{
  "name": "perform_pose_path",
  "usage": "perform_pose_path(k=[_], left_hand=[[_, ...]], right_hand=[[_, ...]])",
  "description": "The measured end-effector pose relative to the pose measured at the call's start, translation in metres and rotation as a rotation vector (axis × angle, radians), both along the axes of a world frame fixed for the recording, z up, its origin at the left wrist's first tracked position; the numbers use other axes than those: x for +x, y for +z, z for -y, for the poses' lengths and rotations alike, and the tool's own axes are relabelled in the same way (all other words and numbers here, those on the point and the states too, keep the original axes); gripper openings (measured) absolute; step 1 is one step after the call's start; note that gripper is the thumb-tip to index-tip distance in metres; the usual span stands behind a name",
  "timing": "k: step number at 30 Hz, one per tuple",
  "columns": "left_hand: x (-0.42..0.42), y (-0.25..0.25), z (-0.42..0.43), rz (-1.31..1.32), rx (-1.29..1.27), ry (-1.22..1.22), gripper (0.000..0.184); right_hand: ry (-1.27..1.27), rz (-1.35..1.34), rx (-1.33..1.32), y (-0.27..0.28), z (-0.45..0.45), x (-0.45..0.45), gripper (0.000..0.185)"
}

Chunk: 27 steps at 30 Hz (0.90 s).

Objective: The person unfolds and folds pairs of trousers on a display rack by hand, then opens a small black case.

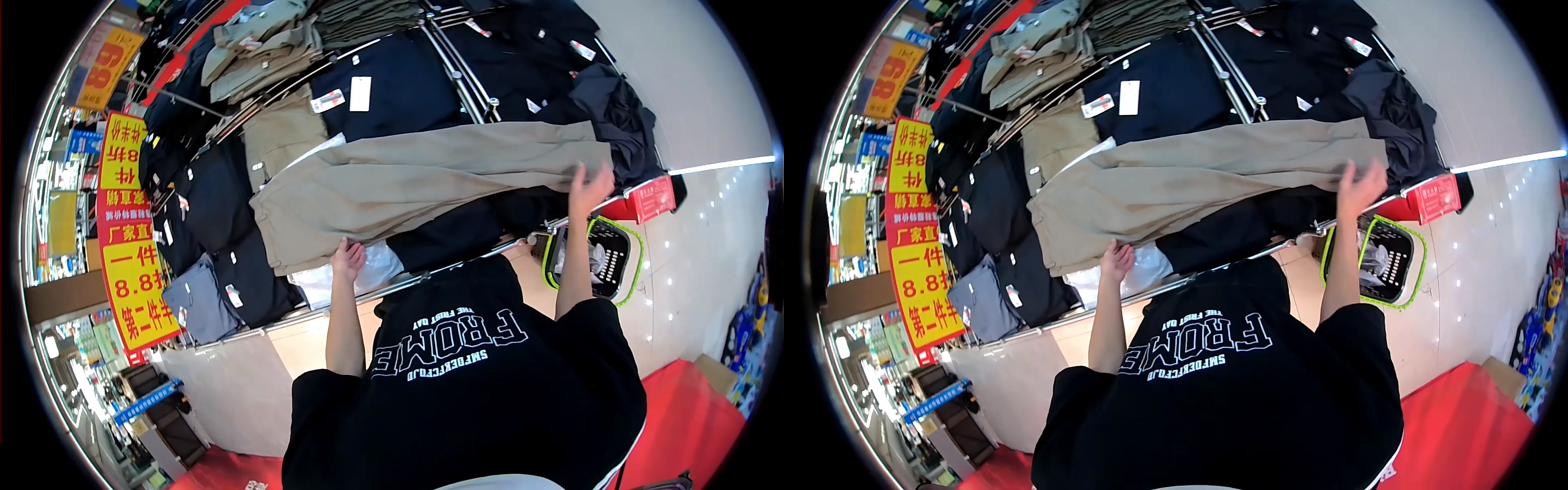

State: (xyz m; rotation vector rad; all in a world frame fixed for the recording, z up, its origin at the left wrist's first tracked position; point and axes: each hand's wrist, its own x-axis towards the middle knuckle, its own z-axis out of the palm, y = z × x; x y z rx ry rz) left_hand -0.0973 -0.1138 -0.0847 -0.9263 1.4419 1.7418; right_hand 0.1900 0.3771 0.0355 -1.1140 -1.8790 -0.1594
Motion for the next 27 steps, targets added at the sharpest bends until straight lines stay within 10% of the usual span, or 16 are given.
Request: perform_pose_path(k=[6,15,27], left_hand=[[-0.01,-0.011,-0.017,-0.053,0.046,0.06,0.04],[0.0,0.009,-0.014,-0.151,0.012,0.158,0.033],[0.005,-0.007,0.019,0.08,0.16,0.354,0.022]], right_hand=[[0.72,0.422,-0.381,0.01,0.061,-0.043,0.05],[0.874,0.289,-0.432,0.024,0.047,-0.049,0.008],[0.787,0.367,-1.373,0.03,-0.008,-0.042,0.037]])
